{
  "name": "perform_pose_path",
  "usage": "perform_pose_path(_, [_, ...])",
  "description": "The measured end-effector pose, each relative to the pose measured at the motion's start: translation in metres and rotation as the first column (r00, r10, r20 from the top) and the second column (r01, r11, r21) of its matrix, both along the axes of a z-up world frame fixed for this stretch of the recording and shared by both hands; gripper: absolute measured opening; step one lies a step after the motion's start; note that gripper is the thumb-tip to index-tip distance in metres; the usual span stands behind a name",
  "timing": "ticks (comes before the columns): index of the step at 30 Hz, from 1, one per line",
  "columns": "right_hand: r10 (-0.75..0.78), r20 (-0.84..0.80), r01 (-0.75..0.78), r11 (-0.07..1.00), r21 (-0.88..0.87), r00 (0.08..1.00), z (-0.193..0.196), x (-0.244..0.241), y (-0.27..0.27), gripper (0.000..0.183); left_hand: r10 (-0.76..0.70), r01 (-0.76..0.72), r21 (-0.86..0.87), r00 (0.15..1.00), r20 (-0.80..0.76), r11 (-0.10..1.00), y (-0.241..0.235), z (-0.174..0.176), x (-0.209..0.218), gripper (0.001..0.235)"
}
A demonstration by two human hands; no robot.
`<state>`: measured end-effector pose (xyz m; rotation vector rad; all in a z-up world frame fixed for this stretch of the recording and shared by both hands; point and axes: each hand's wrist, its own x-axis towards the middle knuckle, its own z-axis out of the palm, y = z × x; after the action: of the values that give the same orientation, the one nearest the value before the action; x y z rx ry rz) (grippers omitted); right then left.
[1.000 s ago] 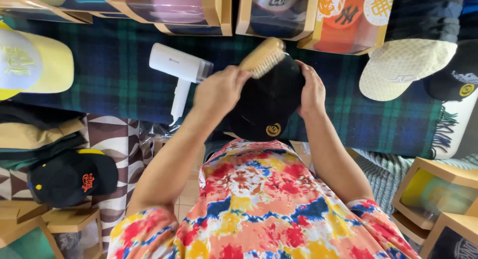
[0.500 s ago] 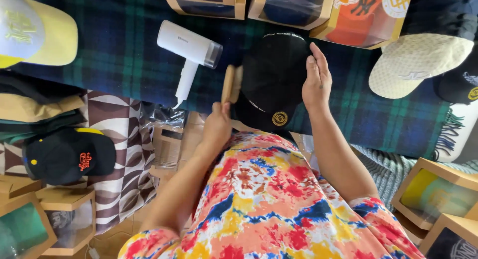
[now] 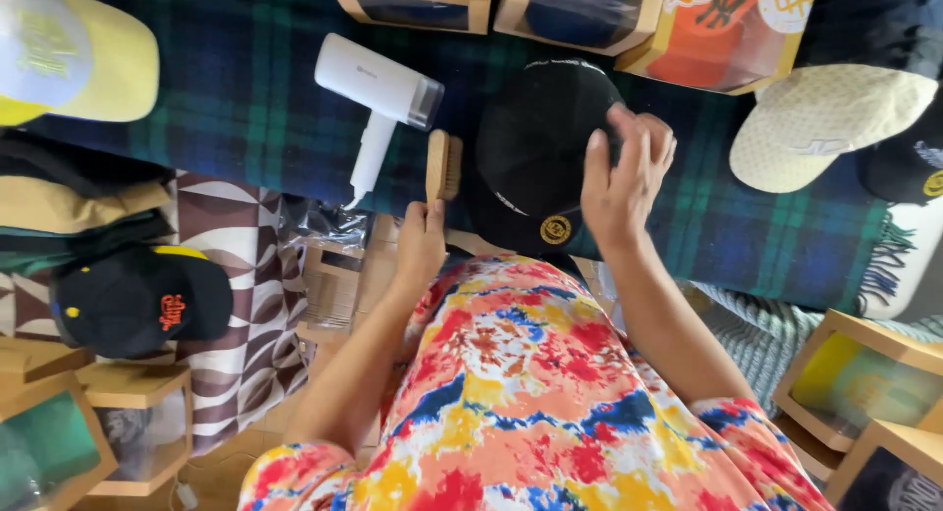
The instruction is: The person uses a wooden brush to clean a black baseball cap placed on a plaid surface. They brush the exterior and the brim of the cap, then flip it over to brush the interior lining and the adjustable strap area.
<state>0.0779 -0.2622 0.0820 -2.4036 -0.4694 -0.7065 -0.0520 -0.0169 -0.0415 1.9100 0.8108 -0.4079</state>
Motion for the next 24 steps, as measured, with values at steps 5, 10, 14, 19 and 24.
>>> perform_pose_path(5, [0.331, -0.387, -0.26, 0.939, 0.225, 0.86, -0.01, -0.066, 0.046, 0.046, 0.515, -0.175, -0.77, 0.828, 0.223, 0.614, -0.058, 0.092, 0.025, 0.013])
perform_pose_path(10, [0.437, -0.579, -0.264, 0.894, 0.361, 0.689, 0.016, -0.057, 0.038, 0.063, 0.301, 0.118, -0.699, 0.843, 0.446, 0.705, -0.059, 0.09, 0.028, 0.019])
perform_pose_path(14, [0.235, -0.708, -0.442, 0.889, -0.121, 0.666, 0.087, -0.025, 0.021, 0.052, 0.077, 0.132, -0.365, 0.86, 0.505, 0.921, -0.032, 0.034, 0.028, 0.047])
perform_pose_path(19, [0.068, -0.707, -0.609, 0.57, -0.552, 0.704, 0.095, 0.033, 0.034, 0.052, -0.13, 0.18, -0.401, 0.98, 0.149, 0.898, -0.038, -0.016, 0.029, 0.086])
perform_pose_path(24, [-0.234, -0.809, -0.342, 0.817, -0.464, 0.539, 0.079, 0.13, -0.016, 0.051, -0.172, 0.176, -0.339, 0.984, 0.04, 0.924, -0.03, -0.019, 0.03, 0.048])
